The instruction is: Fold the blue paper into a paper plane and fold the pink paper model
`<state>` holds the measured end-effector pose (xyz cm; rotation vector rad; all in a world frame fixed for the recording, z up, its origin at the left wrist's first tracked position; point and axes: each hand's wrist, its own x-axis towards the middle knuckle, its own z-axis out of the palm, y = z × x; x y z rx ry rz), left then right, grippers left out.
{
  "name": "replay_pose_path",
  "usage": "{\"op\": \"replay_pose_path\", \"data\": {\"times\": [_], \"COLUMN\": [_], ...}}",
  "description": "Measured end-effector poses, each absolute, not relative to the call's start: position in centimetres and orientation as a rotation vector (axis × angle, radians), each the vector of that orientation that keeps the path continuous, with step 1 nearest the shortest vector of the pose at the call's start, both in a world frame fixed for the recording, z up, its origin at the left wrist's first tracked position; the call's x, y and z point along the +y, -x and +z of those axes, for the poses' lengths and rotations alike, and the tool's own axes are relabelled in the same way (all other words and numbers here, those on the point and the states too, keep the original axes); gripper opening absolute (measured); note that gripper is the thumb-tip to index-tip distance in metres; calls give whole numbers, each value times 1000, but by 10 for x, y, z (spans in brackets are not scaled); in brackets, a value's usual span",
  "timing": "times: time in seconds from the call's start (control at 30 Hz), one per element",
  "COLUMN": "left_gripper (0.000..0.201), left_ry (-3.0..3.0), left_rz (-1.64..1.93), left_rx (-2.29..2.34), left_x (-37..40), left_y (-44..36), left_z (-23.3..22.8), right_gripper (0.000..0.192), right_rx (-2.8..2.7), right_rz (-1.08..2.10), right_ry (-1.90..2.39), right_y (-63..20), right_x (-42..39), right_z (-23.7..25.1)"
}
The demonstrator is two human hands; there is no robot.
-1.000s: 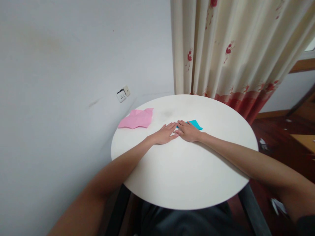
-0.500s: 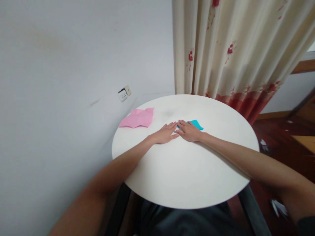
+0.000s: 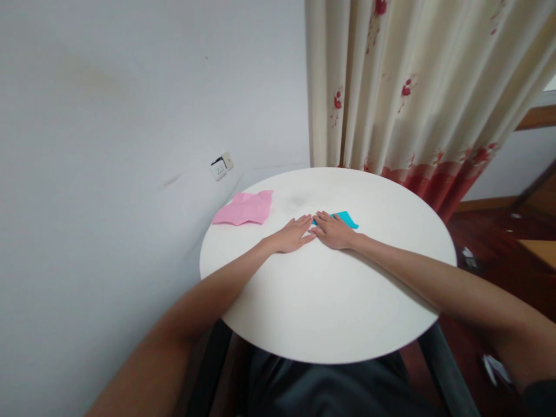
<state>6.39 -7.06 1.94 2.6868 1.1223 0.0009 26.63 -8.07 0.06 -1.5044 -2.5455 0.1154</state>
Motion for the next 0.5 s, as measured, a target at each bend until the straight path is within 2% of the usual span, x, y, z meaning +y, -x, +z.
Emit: {"op": "replay_pose_path", "data": {"times": [0.5], "left_gripper": [58], "left_ry": [-2758], "left_rz": [127], "left_rx": [1175], "left_x": [-62], "left_y": [-65], "left_z": [6], "right_gripper": [62], "right_rx": [-2531], "right_rz": [137], "right_ry": [1492], "right_y": [-267], "right_x": [-80], "right_z": [0]}}
